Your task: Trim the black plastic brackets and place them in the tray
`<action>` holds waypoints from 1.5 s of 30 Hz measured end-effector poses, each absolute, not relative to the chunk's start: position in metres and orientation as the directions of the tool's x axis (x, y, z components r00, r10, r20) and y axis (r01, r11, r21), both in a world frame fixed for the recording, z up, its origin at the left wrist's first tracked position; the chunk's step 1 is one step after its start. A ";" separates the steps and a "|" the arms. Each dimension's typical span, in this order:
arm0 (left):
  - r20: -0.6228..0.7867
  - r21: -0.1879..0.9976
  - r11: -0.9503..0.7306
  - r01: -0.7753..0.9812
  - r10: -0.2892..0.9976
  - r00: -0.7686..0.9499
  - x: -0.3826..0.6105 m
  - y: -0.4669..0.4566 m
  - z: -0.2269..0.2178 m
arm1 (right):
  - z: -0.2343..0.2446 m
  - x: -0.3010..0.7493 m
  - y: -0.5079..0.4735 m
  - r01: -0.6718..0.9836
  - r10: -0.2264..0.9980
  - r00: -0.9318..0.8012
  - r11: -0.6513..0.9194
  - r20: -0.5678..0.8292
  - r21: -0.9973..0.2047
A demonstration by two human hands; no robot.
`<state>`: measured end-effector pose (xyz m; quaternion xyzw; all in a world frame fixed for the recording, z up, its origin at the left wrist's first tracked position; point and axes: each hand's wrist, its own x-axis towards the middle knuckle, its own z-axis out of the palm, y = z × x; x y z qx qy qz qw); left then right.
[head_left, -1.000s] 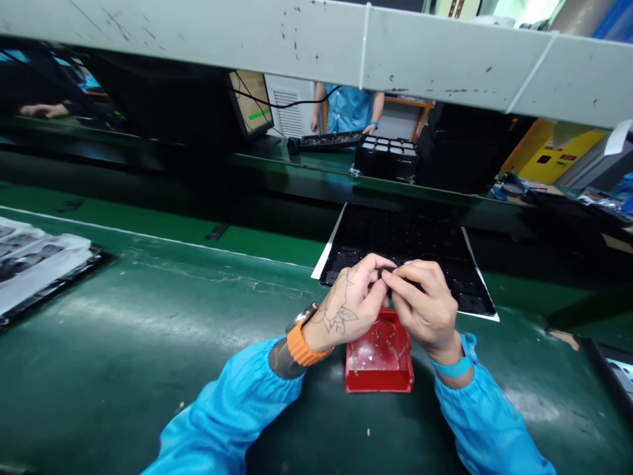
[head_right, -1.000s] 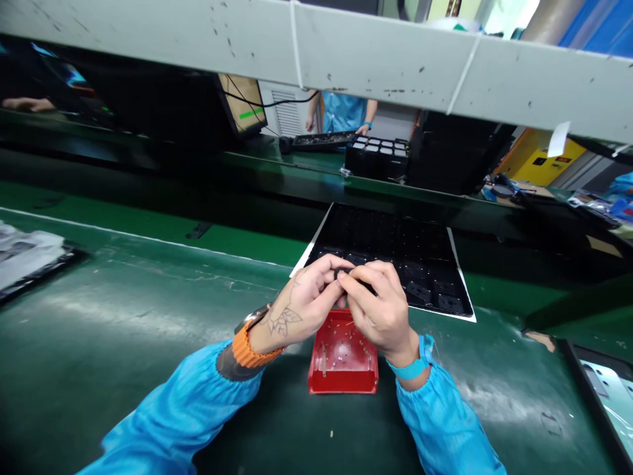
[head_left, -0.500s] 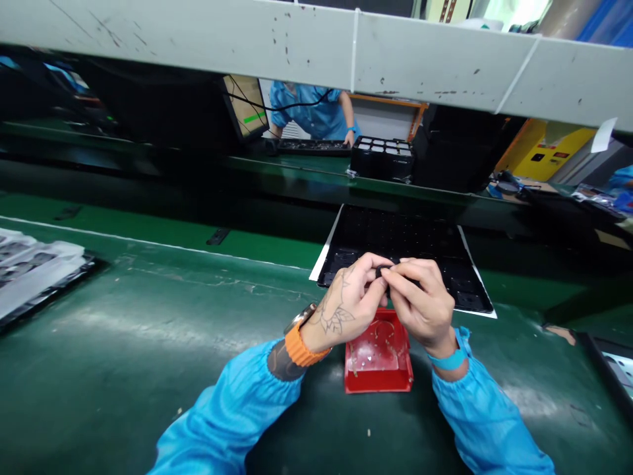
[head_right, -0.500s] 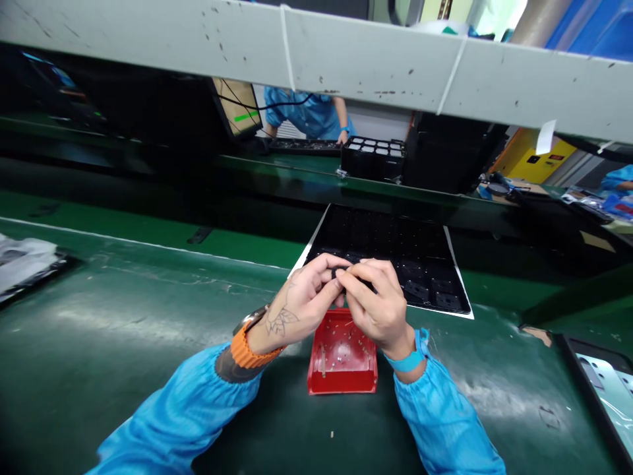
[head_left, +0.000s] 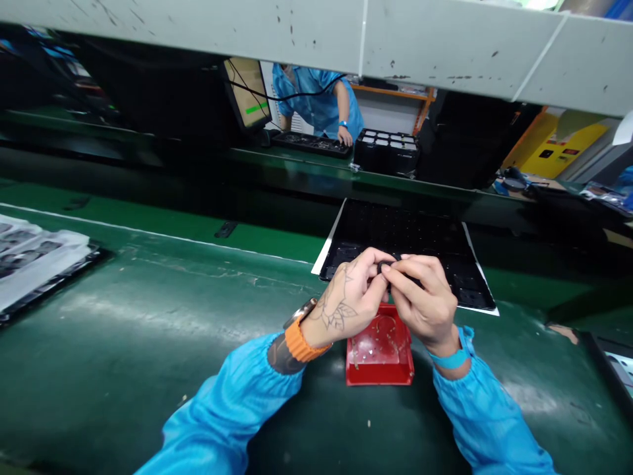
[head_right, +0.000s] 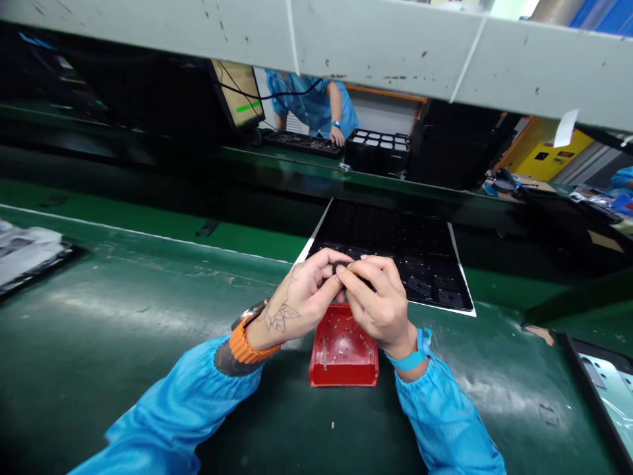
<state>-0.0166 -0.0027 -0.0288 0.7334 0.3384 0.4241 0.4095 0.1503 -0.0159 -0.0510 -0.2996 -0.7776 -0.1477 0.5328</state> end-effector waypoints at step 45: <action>0.322 0.885 -0.430 0.182 0.844 0.429 -0.019 -0.009 -0.019 | -0.051 0.150 -0.020 0.604 0.320 -0.214 0.786 0.923 -0.132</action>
